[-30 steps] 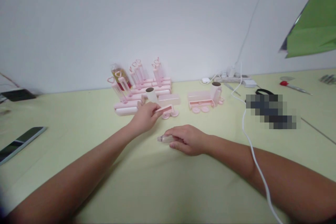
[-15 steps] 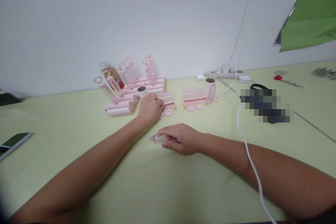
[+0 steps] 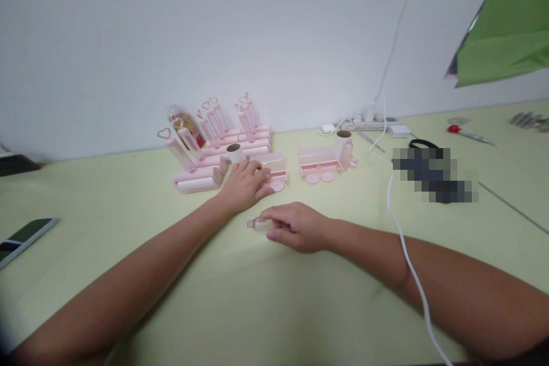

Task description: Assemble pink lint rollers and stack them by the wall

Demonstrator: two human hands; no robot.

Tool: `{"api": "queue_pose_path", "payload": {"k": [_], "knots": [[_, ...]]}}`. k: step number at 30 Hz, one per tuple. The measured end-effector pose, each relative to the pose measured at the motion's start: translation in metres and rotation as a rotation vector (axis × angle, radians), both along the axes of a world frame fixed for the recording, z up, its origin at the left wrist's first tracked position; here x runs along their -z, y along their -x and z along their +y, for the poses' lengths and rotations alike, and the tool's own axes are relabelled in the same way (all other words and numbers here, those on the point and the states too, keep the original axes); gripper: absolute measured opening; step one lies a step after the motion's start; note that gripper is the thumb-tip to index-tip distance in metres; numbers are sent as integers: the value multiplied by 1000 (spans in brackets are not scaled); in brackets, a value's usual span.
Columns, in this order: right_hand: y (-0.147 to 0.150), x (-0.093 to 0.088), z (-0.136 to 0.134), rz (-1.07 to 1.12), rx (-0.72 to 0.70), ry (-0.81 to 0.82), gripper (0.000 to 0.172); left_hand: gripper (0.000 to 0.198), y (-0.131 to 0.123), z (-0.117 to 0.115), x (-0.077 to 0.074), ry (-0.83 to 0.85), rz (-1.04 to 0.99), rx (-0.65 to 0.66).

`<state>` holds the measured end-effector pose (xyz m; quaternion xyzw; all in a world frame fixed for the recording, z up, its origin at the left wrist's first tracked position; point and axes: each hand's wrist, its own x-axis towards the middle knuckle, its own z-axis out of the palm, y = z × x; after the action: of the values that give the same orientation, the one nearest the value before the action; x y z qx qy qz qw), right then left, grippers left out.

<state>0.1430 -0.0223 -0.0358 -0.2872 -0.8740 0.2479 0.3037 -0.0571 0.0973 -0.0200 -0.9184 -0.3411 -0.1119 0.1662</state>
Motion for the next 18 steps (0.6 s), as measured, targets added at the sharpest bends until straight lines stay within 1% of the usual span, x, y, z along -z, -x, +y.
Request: {"api": "queue_pose_path", "payload": {"k": [4,9,13,18], "knots": [[-1,2,1,13,6,6,39,53,0,6,-1,-4,-9,25],[-1,5,2,29,8,7,39,55,-7,5,-2,9,-41,55],[-1,4,2,37,5,20,40,55,-14,6,0,43,-99,36],[-1,4,2,41,10,23,40,55,-19,8,6,78,-175,19]]}}
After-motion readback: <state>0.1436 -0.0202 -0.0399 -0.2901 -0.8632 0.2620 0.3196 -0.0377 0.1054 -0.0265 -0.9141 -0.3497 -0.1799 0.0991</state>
